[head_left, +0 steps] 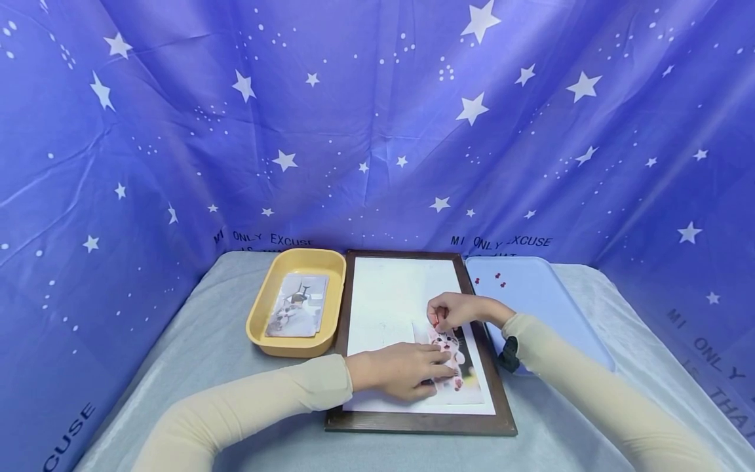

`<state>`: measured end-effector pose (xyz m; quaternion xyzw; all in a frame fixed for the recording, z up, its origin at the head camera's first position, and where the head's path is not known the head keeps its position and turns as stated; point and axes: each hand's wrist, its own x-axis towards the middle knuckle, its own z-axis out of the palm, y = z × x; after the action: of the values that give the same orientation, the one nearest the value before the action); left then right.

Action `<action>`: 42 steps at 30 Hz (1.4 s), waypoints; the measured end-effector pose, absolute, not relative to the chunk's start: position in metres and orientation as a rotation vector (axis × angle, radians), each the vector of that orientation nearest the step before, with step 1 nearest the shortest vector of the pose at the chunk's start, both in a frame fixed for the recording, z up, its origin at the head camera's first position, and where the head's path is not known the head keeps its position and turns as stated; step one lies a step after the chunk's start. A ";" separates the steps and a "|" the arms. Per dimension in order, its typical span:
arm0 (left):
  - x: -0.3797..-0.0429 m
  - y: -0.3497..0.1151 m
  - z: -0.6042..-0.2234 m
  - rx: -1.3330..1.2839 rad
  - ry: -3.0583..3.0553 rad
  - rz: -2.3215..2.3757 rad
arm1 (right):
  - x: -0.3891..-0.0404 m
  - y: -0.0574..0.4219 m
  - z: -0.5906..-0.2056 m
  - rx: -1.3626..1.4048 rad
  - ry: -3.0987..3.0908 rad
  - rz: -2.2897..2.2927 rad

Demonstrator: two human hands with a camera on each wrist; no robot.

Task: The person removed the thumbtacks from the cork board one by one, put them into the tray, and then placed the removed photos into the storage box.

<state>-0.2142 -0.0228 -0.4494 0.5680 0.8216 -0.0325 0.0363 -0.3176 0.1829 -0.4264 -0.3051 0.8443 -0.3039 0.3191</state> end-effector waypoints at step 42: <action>-0.213 -0.022 -0.449 1.743 2.529 -0.106 | -0.317 0.184 -0.430 -0.743 2.249 -0.828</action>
<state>-0.2128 -0.0224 -0.4494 0.5669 0.8224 -0.0343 0.0339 -0.3171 0.1839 -0.4303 -0.2815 0.8518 -0.3135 0.3112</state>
